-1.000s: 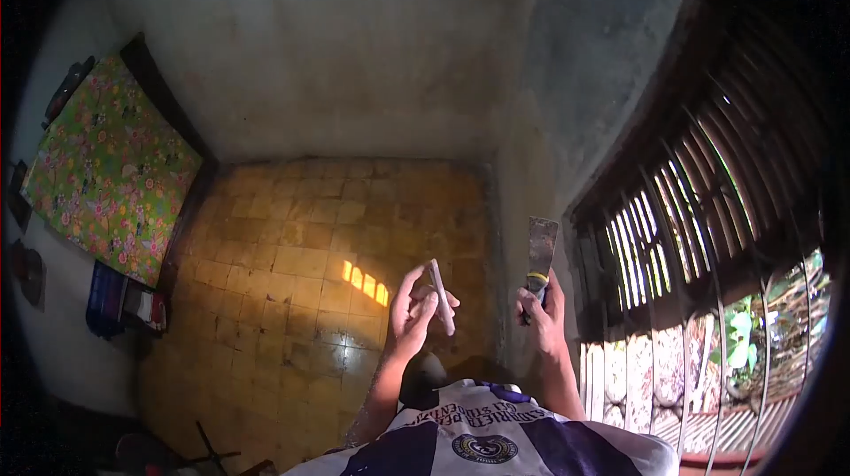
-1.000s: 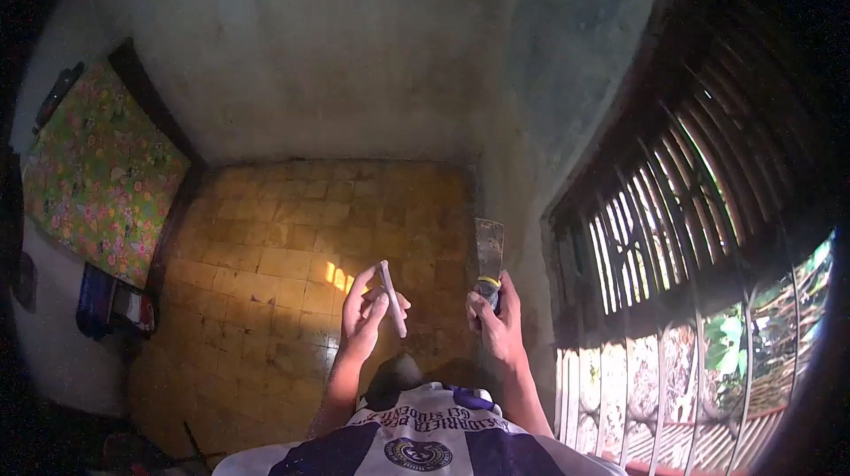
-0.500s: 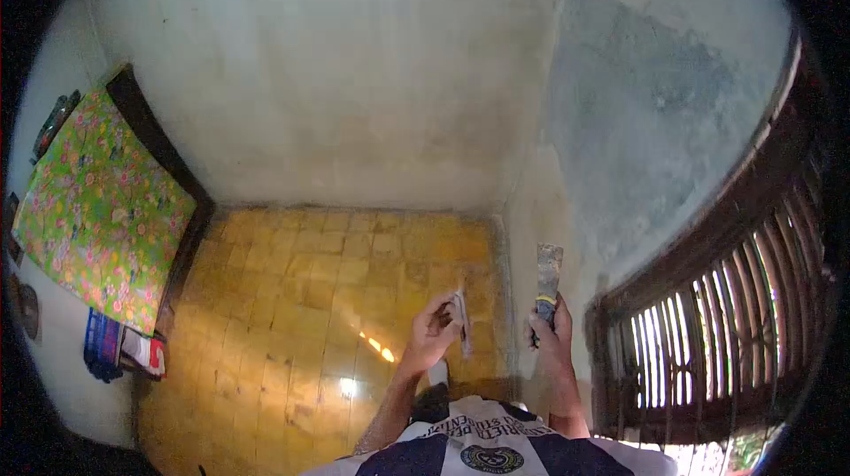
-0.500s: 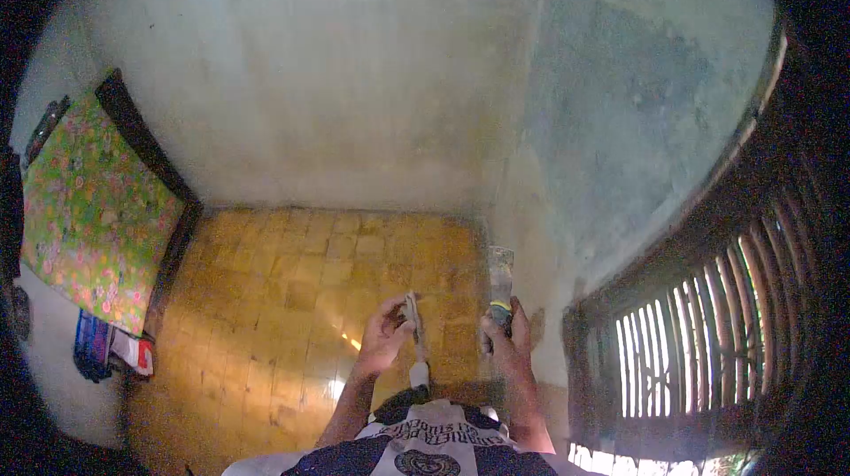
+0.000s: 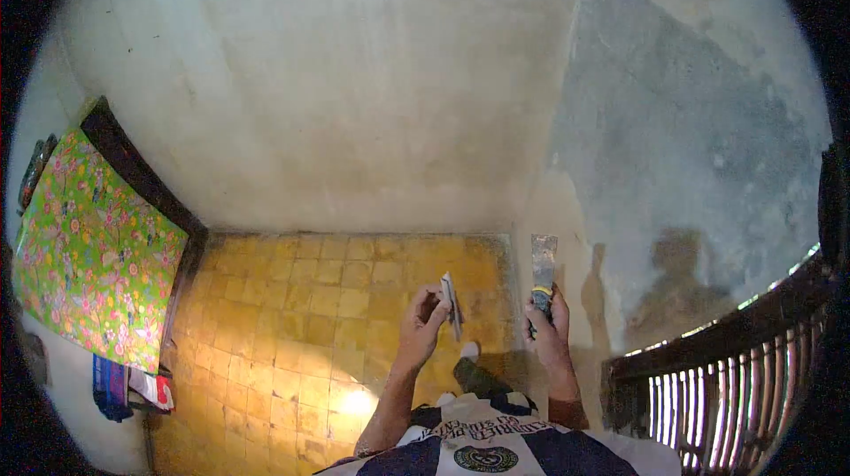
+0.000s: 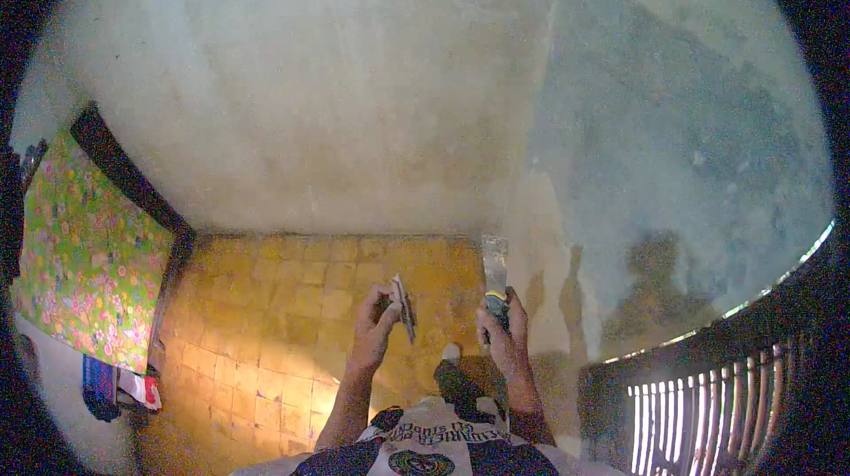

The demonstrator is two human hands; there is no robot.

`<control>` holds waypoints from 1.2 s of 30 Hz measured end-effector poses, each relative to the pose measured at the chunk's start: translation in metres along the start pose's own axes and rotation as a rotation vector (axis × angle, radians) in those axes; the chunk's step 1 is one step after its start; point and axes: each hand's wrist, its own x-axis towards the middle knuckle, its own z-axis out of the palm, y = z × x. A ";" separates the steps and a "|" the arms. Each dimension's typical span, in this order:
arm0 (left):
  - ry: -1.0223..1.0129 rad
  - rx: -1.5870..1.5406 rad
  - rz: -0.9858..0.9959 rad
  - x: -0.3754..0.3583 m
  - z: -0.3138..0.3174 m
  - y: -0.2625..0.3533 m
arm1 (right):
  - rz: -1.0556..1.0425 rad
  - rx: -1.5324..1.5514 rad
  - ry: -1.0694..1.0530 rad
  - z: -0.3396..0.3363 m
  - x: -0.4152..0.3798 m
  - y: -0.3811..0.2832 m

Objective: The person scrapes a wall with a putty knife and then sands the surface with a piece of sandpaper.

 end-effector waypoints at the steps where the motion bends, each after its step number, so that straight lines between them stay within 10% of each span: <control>1: -0.006 -0.018 -0.022 0.014 0.001 -0.002 | -0.004 0.006 -0.006 0.002 0.015 0.001; 24: -0.031 0.134 -0.162 0.374 0.045 -0.035 | -0.154 0.083 0.026 -0.028 0.379 -0.041; 33: -0.422 0.224 0.231 0.533 0.059 -0.070 | -0.183 -0.006 0.460 -0.030 0.447 -0.050; 36: -0.539 0.019 -0.028 0.563 0.071 -0.071 | -0.179 0.020 0.569 -0.026 0.460 -0.053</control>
